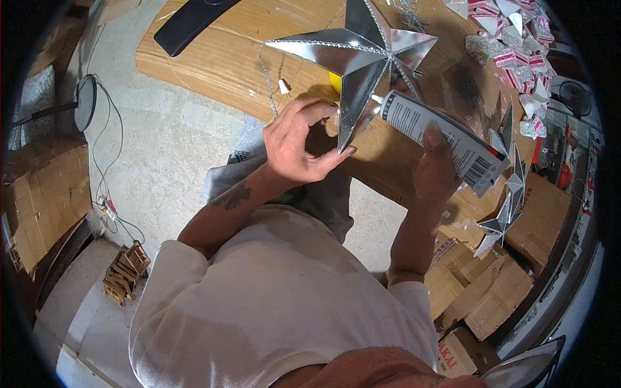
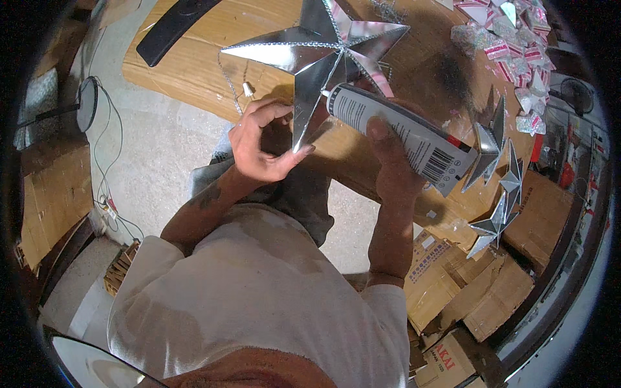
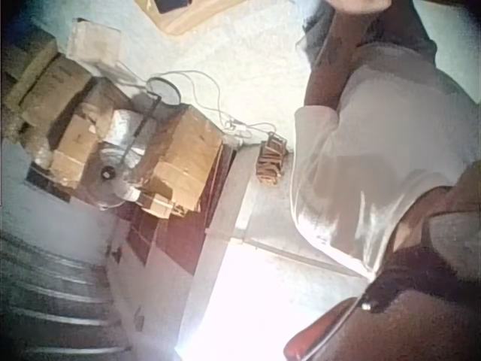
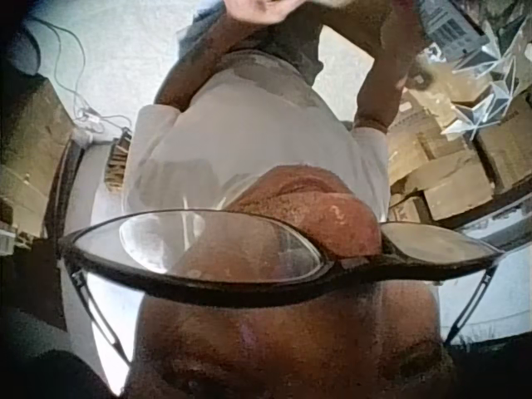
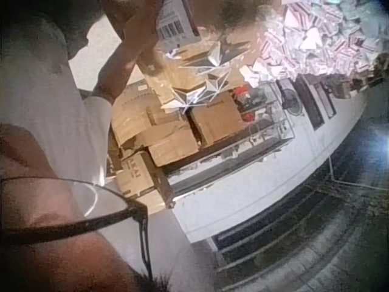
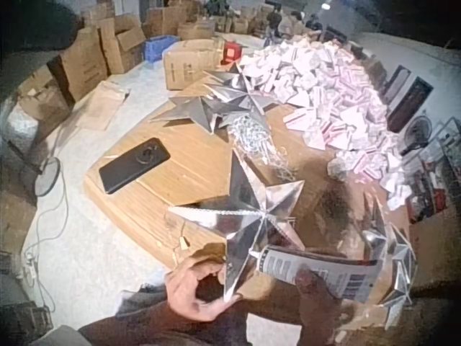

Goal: Assembling and gluing silver decorative stars at a manufacturing workbench.

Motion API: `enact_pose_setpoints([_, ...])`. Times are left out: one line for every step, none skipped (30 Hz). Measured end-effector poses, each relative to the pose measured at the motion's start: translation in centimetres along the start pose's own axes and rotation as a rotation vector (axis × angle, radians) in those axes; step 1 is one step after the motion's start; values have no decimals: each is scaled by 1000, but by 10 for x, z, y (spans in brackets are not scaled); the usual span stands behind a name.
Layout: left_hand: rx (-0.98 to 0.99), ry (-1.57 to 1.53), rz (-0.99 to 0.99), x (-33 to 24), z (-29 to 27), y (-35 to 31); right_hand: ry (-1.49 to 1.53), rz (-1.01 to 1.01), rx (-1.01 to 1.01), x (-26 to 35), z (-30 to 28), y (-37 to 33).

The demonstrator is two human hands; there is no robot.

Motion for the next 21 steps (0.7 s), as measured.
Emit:
enact_pose_setpoints([2,-5,-3,0,0,0,-80,12,11,-3,-6,-1])
enact_pose_setpoints([2,-5,-5,-2,0,0,-160,24,22,-5,-9,-2])
enact_pose_setpoints([-5,-10,-17,-3,0,2,-159,26,23,-4,-8,-3])
enact_pose_setpoints([-12,-15,-28,-4,0,2,-145,27,13,-3,-7,-4])
enact_pose_setpoints([-11,-13,-30,-3,0,2,-130,27,3,-3,-6,-5])
enact_pose_setpoints([-16,-26,-25,-2,0,1,-130,29,3,-3,-6,-6])
enact_pose_setpoints([-20,-39,-20,-2,1,1,-138,18,7,-3,-7,-6])
enact_pose_setpoints([-20,-38,-21,-2,0,1,-146,7,10,-2,-7,-7])
enact_pose_setpoints([-17,-42,-29,-2,0,1,-146,8,11,-3,-7,-7])
enact_pose_setpoints([-14,-45,-38,-3,0,1,-110,-11,30,-3,-7,-6])
enact_pose_setpoints([-14,-45,-39,-3,0,1,-74,-30,50,-3,-6,-6])
enact_pose_setpoints([-14,-42,-30,-3,0,2,-74,-29,50,-4,-8,-7])
enact_pose_setpoints([-13,-39,-22,-3,0,3,-73,0,33,-6,-10,-8])
enact_pose_setpoints([-14,-38,-23,-3,0,2,-72,28,16,-8,-12,-9])
enact_pose_setpoints([-14,-36,-31,-2,1,1,-71,29,17,-6,-11,-10])
enact_pose_setpoints([-15,-34,-39,-1,1,0,-71,32,42,-4,-7,-10])
enact_pose_setpoints([-15,-32,-40,-1,1,0,-70,35,67,-2,-5,-10])
enact_pose_setpoints([-16,-36,-41,-1,1,-1,-70,36,67,0,-4,-11])
enact_pose_setpoints([-17,-40,-43,-1,1,0,-101,59,68,0,-3,-11])
enact_pose_setpoints([-17,-39,-44,-2,0,0,-133,82,68,0,-3,-12])
enact_pose_setpoints([-10,-28,-33,-3,-1,2,-133,83,68,1,-1,-13])
Point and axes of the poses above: each hand's wrist, its own y-axis towards the middle knuckle, its own z-axis out of the palm, x = y × z, the point moved 3 cm from there along y, towards the middle knuckle, and after that the axes turned 5 degrees about -x, right-handed, at the moved point
